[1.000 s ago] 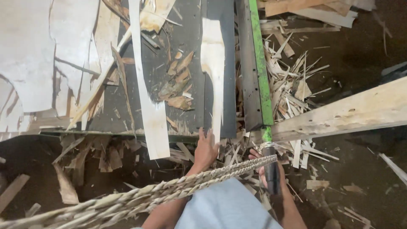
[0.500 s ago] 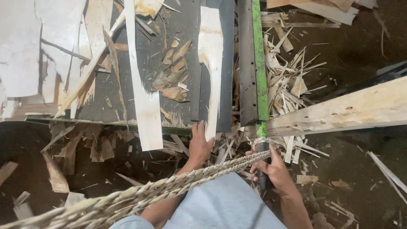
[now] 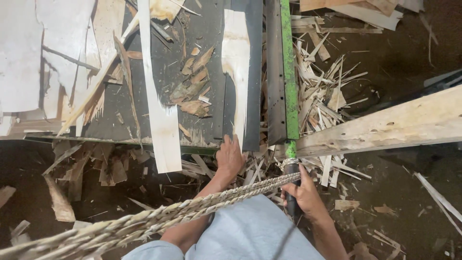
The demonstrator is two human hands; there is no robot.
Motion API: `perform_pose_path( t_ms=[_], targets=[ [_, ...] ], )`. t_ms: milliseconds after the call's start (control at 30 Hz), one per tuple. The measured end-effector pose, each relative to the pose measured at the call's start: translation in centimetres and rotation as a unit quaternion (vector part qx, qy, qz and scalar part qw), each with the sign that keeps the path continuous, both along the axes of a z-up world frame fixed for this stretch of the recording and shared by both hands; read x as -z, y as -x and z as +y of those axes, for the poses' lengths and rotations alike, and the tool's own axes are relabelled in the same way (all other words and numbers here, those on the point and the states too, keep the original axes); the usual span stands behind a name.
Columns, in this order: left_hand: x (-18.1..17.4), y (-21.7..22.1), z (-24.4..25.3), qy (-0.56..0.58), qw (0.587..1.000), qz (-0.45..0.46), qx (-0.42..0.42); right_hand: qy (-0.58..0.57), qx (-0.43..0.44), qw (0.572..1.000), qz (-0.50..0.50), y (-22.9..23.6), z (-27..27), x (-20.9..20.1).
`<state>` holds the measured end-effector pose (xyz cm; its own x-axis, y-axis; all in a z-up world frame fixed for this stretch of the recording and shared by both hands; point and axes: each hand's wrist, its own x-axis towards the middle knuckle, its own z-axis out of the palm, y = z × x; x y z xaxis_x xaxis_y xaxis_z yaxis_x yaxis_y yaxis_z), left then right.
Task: Using a manual lever-operated guillotine or large industrial paper cutter to trim and cut thin sheets of wood veneer.
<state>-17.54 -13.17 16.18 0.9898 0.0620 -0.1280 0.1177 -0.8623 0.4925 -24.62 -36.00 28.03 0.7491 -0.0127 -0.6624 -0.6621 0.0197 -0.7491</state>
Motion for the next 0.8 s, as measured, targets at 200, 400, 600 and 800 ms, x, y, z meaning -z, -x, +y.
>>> perform_pose_path(
  t_ms=[200, 400, 600, 800],
  targets=[
    [2.1, -0.5, -0.2, 0.042, 0.999, 0.024, 0.014, -0.001, -0.016, 0.999, -0.028, 0.0, 0.5, -0.8],
    [-1.3, 0.2, 1.9, 0.448, 0.891, 0.055, -0.038, 0.007, -0.019, 0.999, -0.035, 0.0, 1.2, -1.8],
    [-1.1, 2.2, 2.1, 0.691, 0.7, 0.165, -0.074, 0.058, -0.016, 0.997, -0.054, -0.1, 2.1, -2.0],
    [-1.0, 3.5, 0.9, 0.538, 0.821, 0.171, -0.086, 0.159, -0.037, 0.984, -0.071, 0.1, 2.6, -2.4]
  ],
)
